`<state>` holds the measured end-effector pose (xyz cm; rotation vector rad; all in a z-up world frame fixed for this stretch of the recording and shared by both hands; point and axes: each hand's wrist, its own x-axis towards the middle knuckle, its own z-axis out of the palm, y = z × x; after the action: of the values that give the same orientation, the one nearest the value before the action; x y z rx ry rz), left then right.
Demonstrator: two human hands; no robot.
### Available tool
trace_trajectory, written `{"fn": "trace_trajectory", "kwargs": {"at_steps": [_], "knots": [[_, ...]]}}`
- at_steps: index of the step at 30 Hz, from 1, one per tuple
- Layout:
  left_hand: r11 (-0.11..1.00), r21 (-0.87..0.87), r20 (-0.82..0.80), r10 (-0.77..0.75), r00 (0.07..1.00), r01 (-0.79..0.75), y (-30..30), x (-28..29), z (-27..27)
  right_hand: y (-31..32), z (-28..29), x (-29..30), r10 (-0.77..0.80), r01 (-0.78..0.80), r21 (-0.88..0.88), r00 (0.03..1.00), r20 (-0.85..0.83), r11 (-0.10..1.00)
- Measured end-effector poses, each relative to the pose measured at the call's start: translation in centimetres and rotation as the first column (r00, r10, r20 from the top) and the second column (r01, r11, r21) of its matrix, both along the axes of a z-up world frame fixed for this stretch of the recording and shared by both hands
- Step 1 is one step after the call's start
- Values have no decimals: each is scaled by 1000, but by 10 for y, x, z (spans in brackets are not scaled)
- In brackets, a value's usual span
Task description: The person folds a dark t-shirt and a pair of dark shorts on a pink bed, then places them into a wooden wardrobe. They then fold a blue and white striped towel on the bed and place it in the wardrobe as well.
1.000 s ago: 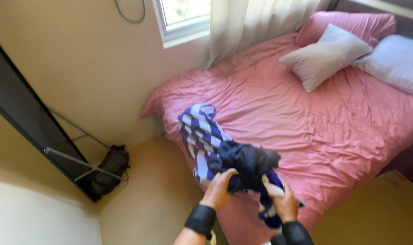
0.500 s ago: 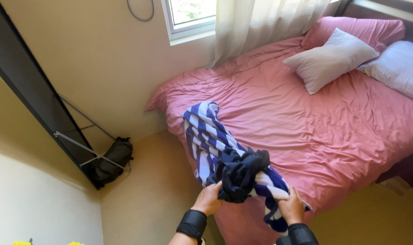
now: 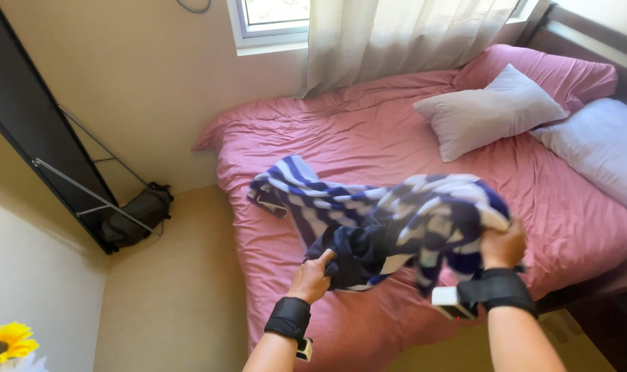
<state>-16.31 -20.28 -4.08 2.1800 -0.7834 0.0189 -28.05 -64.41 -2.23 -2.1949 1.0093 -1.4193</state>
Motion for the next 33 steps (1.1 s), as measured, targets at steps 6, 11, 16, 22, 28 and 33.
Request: {"fn": "trace_trajectory", "kwargs": {"at_steps": [6,11,16,22,28,33], "knots": [[1000,18,27,9,1000,-10,-65,-12,29,-82,77,19,-24,33,-80,993,118,996],[988,-153,81,-7,997,19,-99,3,49,-70,66,58,150,-140,-184,988,44,973],[933,-356,174,9,985,55,-127,26,65,-47,-22,95,220,-220,8,971,-95,975],[857,-475,224,-100,969,199,-147,47,99,17,-16,110,672,-598,485,740,29,638],[901,-325,247,-213,945,288,-156,70,113,-6,-90,151,937,-853,388,319,-143,350],[945,-326,413,175,894,-34,-168,127,74,-37,-78,175,863,-854,517,307,402,63]]}}
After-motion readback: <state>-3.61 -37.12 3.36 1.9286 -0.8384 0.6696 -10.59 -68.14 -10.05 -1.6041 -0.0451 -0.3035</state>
